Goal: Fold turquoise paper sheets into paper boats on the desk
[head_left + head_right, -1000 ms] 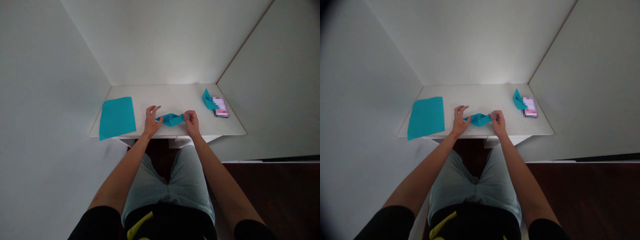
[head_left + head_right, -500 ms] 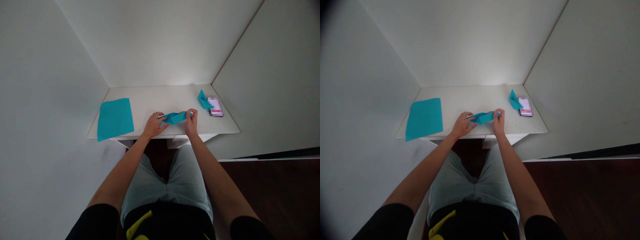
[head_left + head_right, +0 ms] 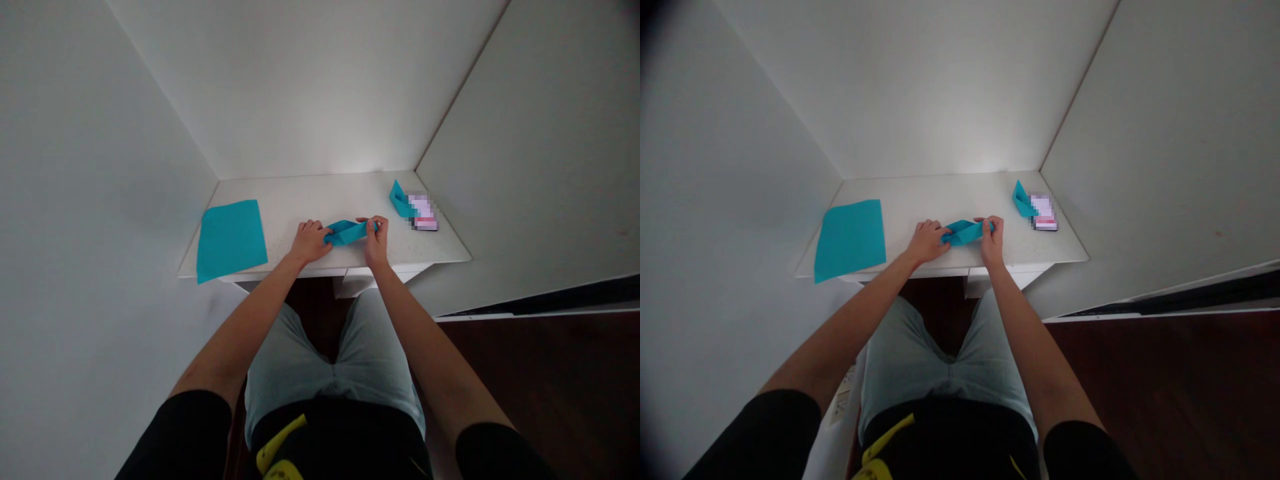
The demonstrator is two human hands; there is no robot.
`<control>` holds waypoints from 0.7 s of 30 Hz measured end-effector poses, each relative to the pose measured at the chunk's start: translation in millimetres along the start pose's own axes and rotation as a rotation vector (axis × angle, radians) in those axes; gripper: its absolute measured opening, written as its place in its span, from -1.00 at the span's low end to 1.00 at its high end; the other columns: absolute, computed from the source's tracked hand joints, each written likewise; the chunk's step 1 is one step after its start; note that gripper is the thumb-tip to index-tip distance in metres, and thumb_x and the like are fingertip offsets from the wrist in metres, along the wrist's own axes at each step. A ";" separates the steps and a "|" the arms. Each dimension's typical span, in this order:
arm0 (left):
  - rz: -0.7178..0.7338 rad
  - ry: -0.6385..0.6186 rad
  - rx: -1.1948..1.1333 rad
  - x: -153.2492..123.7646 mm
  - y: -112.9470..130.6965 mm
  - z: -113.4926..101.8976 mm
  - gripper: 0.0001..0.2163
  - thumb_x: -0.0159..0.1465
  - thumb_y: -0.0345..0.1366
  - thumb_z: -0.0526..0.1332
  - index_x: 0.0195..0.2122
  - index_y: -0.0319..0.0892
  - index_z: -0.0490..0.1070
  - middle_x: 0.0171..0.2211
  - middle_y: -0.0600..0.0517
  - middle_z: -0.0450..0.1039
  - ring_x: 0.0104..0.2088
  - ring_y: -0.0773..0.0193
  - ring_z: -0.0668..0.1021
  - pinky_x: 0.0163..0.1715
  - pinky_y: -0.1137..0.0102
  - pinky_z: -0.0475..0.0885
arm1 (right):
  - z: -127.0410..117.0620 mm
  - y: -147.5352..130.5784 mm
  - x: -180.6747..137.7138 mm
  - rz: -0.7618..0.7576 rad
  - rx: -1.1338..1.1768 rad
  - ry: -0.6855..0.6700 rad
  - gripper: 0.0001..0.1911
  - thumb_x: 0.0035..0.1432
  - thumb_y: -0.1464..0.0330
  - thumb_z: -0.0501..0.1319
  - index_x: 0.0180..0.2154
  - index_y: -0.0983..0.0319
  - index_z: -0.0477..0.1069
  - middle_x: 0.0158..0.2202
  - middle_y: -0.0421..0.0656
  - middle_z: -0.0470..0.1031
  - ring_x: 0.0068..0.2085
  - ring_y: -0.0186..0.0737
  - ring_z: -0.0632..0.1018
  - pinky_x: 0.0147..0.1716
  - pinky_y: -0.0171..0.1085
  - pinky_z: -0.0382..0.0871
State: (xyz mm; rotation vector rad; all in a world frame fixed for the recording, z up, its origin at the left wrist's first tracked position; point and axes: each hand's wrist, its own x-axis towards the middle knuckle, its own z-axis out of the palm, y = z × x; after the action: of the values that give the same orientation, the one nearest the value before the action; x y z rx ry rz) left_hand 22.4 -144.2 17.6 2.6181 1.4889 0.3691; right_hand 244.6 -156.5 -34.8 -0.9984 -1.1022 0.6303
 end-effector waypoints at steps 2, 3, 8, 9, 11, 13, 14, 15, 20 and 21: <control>-0.025 -0.041 0.029 1.7 2.9 -4.7 -0.65 0.43 -0.13 0.31 0.20 -0.02 0.63 0.09 -0.20 0.53 0.18 -0.16 0.46 0.21 -0.01 0.28 | -0.2 1.5 0.0 -0.009 -0.003 0.024 -0.54 0.45 -0.17 0.20 -0.06 0.04 0.21 -0.05 -0.08 0.70 0.04 -0.08 0.66 0.13 -0.03 0.51; -0.034 -0.054 0.044 2.1 4.6 -6.1 -0.65 0.44 -0.14 0.30 0.21 -0.03 0.63 0.12 -0.21 0.52 0.19 -0.16 0.46 0.20 -0.01 0.28 | 0.0 1.9 -0.4 -0.012 -0.003 0.029 -0.55 0.46 -0.16 0.19 -0.06 0.05 0.21 -0.04 -0.08 0.70 0.04 -0.08 0.65 0.13 -0.03 0.50; 0.022 -0.056 0.131 3.2 18.4 -10.2 -0.64 0.46 -0.24 0.24 0.24 -0.10 0.59 0.18 -0.26 0.49 0.23 -0.17 0.45 0.22 0.00 0.26 | 2.6 1.2 -3.1 -0.004 -0.008 0.020 -0.56 0.47 -0.15 0.17 -0.05 0.05 0.18 -0.13 -0.10 0.71 -0.05 -0.08 0.67 0.02 -0.06 0.53; 0.032 -0.049 0.138 3.9 21.5 -11.4 -0.66 0.47 -0.25 0.24 0.23 -0.10 0.60 0.18 -0.26 0.50 0.23 -0.16 0.45 0.21 0.00 0.26 | 2.7 1.0 -3.2 0.001 -0.012 0.025 -0.55 0.48 -0.16 0.17 -0.05 0.04 0.18 -0.14 -0.11 0.71 -0.06 -0.08 0.67 0.00 -0.06 0.53; 0.033 -0.032 0.139 5.9 26.2 -14.5 -0.69 0.49 -0.26 0.22 0.18 -0.07 0.63 0.16 -0.24 0.52 0.22 -0.13 0.47 0.21 0.02 0.25 | 2.0 1.2 -2.7 0.008 -0.020 0.046 -0.55 0.48 -0.16 0.15 -0.04 0.04 0.17 -0.14 -0.11 0.71 -0.05 -0.08 0.67 0.00 -0.06 0.54; 0.019 -0.026 0.127 7.7 28.0 -18.2 -0.74 0.51 -0.29 0.20 0.08 -0.06 0.68 0.12 -0.22 0.55 0.20 -0.11 0.50 0.20 0.01 0.25 | 0.6 2.4 -1.5 0.015 -0.014 0.072 -0.54 0.47 -0.17 0.15 -0.04 0.03 0.16 -0.11 -0.10 0.72 -0.04 -0.09 0.68 0.02 -0.06 0.54; 0.008 -0.027 0.119 8.2 27.8 -20.2 -0.74 0.52 -0.30 0.19 0.03 -0.06 0.69 0.09 -0.21 0.57 0.18 -0.10 0.52 0.20 0.01 0.25 | -0.2 3.3 -0.8 0.020 -0.006 0.081 -0.54 0.47 -0.18 0.15 -0.04 0.03 0.15 -0.10 -0.10 0.72 -0.04 -0.09 0.68 0.02 -0.05 0.55; -0.006 -0.026 0.106 8.2 27.0 -22.2 -0.75 0.53 -0.29 0.18 0.00 -0.07 0.70 0.07 -0.21 0.59 0.15 -0.08 0.54 0.19 0.00 0.26 | -0.8 4.4 -0.1 0.026 0.000 0.084 -0.53 0.46 -0.19 0.15 -0.03 0.03 0.14 -0.09 -0.10 0.72 -0.04 -0.09 0.68 0.02 -0.05 0.55; -0.102 0.112 -0.036 1.0 19.2 -32.0 -0.81 0.54 -0.30 0.24 -0.06 -0.09 0.70 0.12 -0.12 0.62 0.11 0.01 0.61 0.25 0.00 0.26 | -1.4 10.3 2.3 0.049 -0.011 0.078 -0.51 0.44 -0.20 0.13 -0.02 0.04 0.15 -0.11 -0.11 0.69 -0.04 -0.09 0.68 0.03 -0.04 0.56; -0.110 0.165 -0.080 -1.1 17.6 -33.2 -0.82 0.54 -0.30 0.25 -0.08 -0.08 0.69 0.12 -0.10 0.63 0.13 0.02 0.61 0.28 0.00 0.24 | -1.3 11.6 2.6 0.053 -0.017 0.076 -0.51 0.44 -0.20 0.13 -0.02 0.04 0.15 -0.11 -0.13 0.68 -0.04 -0.10 0.67 0.02 -0.05 0.55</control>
State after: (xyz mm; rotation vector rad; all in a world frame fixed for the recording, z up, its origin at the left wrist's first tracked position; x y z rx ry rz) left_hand 27.7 -155.1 53.2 2.4833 1.6224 0.6325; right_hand 247.3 -149.7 -44.2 -1.0608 -1.0180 0.6219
